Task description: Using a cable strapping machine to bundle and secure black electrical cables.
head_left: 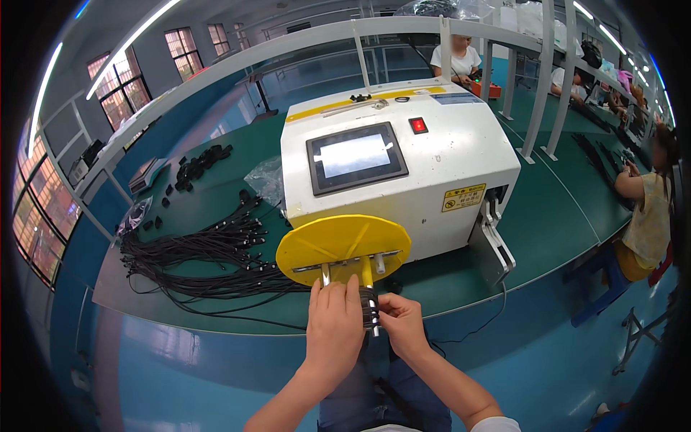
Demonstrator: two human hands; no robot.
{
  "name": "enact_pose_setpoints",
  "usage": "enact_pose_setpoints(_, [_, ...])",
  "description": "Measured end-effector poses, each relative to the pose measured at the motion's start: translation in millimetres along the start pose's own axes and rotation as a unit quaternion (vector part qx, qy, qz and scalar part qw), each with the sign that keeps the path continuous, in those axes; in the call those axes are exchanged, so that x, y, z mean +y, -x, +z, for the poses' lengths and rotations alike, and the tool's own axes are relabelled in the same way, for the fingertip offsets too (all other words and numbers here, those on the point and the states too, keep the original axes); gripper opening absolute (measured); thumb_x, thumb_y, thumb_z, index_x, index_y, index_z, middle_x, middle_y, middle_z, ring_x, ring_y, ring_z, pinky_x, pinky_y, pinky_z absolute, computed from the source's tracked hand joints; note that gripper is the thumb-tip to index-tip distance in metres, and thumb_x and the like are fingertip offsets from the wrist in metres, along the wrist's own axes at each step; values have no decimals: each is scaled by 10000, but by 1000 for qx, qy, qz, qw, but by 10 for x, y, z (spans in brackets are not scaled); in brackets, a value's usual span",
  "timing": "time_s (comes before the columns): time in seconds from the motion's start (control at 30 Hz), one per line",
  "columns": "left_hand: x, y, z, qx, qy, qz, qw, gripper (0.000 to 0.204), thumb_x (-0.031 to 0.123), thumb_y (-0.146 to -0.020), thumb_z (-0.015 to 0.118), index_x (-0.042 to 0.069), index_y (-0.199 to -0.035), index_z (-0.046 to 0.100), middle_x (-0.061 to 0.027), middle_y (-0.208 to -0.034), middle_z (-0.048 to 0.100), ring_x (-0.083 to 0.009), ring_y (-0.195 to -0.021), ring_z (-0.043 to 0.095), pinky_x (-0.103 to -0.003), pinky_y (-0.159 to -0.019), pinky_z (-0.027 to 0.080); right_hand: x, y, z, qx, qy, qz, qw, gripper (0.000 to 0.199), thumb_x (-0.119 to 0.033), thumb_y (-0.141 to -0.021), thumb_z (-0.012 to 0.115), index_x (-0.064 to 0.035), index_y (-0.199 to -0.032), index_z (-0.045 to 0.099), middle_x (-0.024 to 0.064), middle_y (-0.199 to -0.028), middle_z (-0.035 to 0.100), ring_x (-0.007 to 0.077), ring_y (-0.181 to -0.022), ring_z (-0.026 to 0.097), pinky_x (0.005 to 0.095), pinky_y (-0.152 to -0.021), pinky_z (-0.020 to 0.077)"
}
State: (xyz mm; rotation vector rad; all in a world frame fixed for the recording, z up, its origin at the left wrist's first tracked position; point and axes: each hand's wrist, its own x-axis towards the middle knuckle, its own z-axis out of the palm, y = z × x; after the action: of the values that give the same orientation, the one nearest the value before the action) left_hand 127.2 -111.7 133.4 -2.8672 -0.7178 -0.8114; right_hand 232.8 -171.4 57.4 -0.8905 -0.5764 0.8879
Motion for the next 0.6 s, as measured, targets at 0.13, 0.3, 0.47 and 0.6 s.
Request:
enact_pose_setpoints(0.13, [-23, -19, 0, 5, -4, 12, 1000, 439, 34, -732, 580, -56, -1157, 516, -142, -903, 533, -285, -887, 540, -472, -940, 387, -83, 53, -16, -10, 26, 10, 1000, 205, 87, -797, 594, 47, -993, 635, 48, -883, 658, 99, -797, 619, 218, -732, 500])
enact_pose_setpoints(0.3, [-54, 2, 1, -36, 9, 1, 999, 535, 65, -602, 730, 15, -1094, 526, -108, -860, 529, -287, -872, 540, -449, -919, 386, -165, 146, -62, -71, 49, 23, 996, 285, 73, -815, 567, 52, -1096, 607, 69, -1035, 623, 125, -969, 590, 246, -848, 475])
enact_pose_setpoints(0.47, [24, 83, -42, -27, 28, 19, 999, 483, 80, -593, 740, 40, -1031, 542, -81, -809, 532, -260, -789, 554, -441, -912, 382, -237, 279, -114, -87, 139, -29, 986, 320, 73, -779, 589, 31, -1096, 603, 97, -1101, 569, 169, -1009, 577, 277, -871, 462])
enact_pose_setpoints(0.6, [120, 322, -282, -52, 43, 43, 997, 429, 88, -602, 725, 40, -995, 560, -79, -781, 531, -251, -747, 572, -421, -870, 424, -435, 525, -68, -155, 280, -93, 943, 301, 80, -751, 616, 30, -1048, 611, 123, -1110, 544, 193, -981, 579, 271, -865, 456])
